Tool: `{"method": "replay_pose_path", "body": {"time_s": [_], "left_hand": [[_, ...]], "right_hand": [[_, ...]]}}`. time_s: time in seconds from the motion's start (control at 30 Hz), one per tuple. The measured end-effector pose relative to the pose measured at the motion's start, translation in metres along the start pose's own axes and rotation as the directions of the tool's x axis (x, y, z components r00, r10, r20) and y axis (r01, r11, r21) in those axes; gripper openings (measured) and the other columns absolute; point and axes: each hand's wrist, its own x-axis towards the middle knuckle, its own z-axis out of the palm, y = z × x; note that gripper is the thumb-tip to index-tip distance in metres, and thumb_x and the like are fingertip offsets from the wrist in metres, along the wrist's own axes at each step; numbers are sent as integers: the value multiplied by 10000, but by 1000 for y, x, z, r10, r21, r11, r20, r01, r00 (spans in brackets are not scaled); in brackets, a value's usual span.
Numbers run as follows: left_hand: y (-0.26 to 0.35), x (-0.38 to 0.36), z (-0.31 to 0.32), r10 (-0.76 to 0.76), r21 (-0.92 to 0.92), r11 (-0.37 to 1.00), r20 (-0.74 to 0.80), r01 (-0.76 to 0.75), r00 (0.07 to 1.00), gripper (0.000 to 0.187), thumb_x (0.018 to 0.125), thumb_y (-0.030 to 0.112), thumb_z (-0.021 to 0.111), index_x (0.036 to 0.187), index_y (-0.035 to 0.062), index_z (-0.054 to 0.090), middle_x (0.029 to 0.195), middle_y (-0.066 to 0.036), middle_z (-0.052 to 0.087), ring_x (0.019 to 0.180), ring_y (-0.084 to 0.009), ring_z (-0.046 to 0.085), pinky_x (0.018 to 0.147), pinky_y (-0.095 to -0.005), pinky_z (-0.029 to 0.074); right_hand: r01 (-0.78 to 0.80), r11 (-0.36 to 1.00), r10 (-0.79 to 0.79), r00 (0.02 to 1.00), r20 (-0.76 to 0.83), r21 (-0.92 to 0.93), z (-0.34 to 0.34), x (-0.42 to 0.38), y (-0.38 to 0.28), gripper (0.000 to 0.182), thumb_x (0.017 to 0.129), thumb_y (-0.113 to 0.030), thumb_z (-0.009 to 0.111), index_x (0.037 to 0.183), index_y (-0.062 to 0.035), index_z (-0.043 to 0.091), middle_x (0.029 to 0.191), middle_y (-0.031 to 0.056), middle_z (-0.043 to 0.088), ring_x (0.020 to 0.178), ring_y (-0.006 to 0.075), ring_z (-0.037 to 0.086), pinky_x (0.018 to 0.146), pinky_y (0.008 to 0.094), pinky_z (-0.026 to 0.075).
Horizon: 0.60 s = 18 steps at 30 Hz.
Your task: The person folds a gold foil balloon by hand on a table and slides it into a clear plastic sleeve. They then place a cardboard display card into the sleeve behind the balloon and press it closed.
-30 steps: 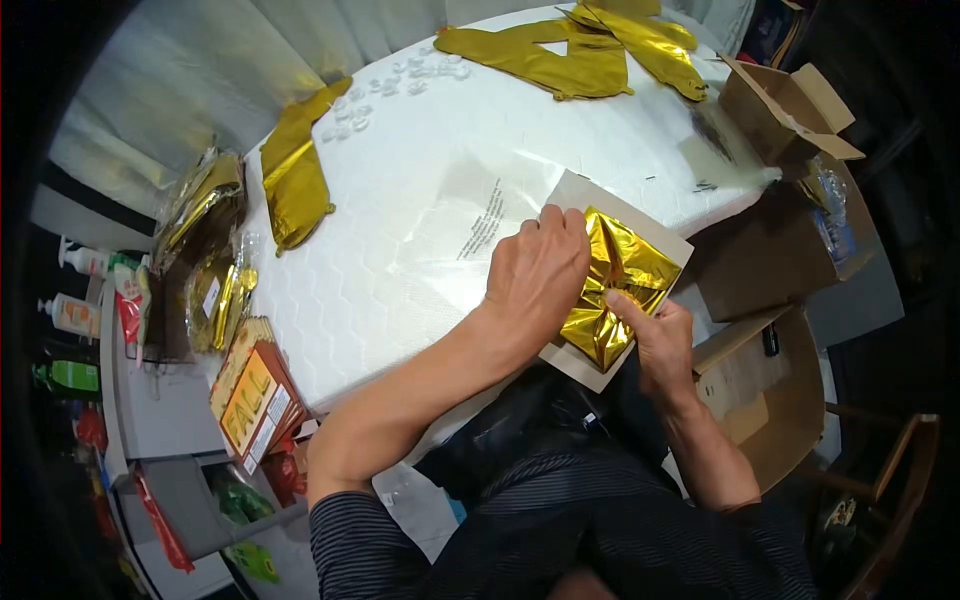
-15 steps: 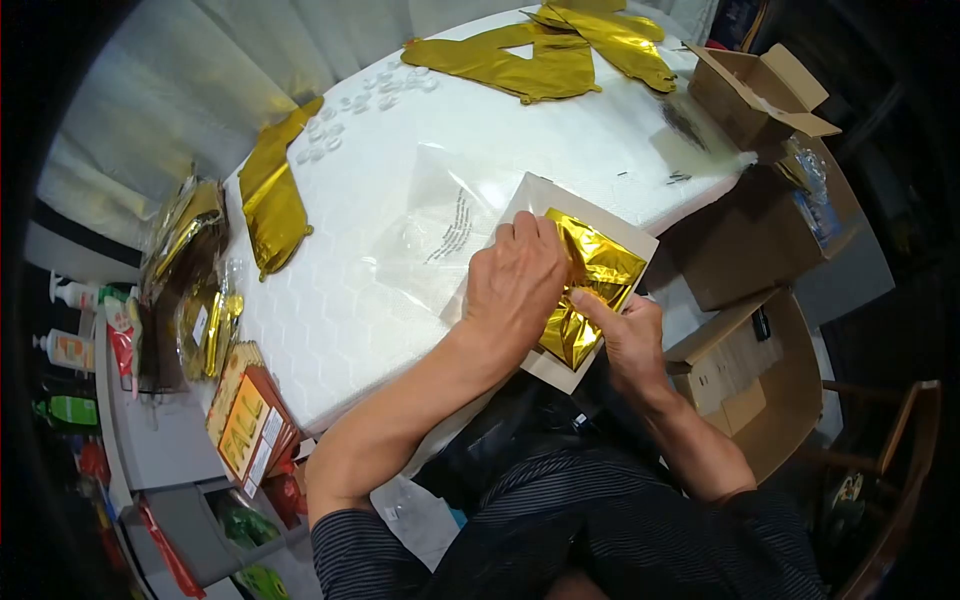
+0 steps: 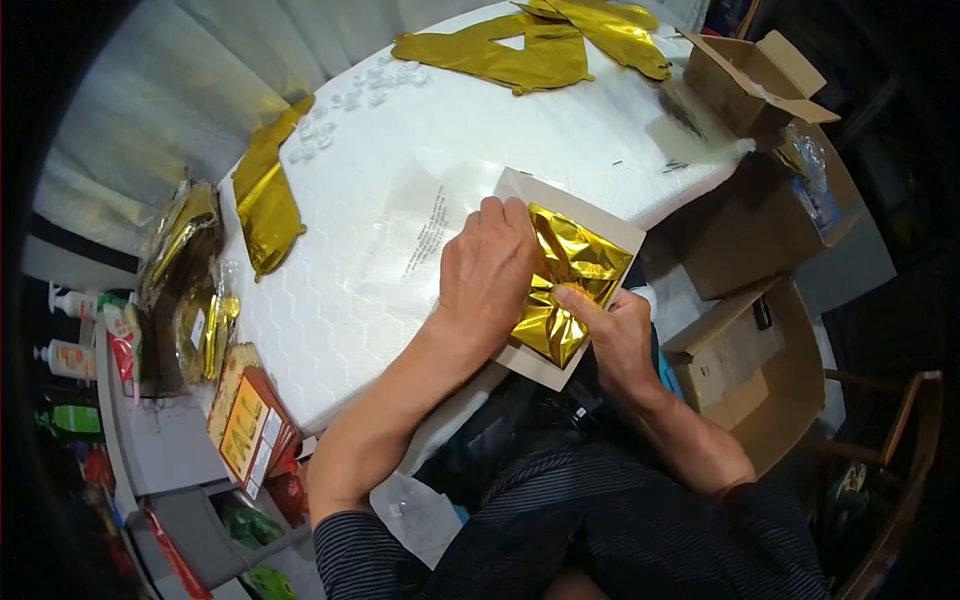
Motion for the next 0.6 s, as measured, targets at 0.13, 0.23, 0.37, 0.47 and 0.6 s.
{"method": "replay_pose_path", "body": {"time_s": [0.13,0.23,0.37,0.47,0.6], "left_hand": [[0,-1,0,41,-18,999,-28,-42,999,162,772,-24,677,885,-5,563,891,-162,579,829,-298,670,611,-382,579],[1,-4,1,105,-57,992,-64,-108,992,131,790,-10,660,882,-3,567,887,-154,573,827,-293,663,612,-374,571],[5,-10,-5,159,-84,982,-103,-168,982,139,809,5,636,927,1,563,885,-140,560,826,-284,644,626,-362,564],[5,-16,-5,105,-40,993,-64,-108,992,159,808,3,639,944,4,556,886,-138,556,834,-280,637,632,-363,564],[7,-23,-9,31,27,999,10,-31,999,151,811,6,637,936,9,553,883,-137,556,832,-281,639,630,-364,563]], "right_hand": [[36,999,-35,999,-21,36,0,1,1,263,930,-108,763,1104,88,734,1004,98,765,828,116,702,744,263,571],[-17,1000,17,1000,-17,-7,-3,3,3,254,930,-86,746,1128,71,725,1047,88,759,892,120,696,809,274,554],[23,999,-22,1000,-20,25,-3,4,-1,253,933,-86,740,1131,72,725,1048,86,758,887,116,694,806,275,555],[27,1000,-27,999,-29,10,-4,6,-4,257,937,-86,734,1138,74,723,1053,86,757,881,114,694,806,275,558],[48,997,-47,999,-23,52,-4,11,-2,262,937,-87,736,1138,81,721,1050,96,757,883,119,695,798,271,559]]}}
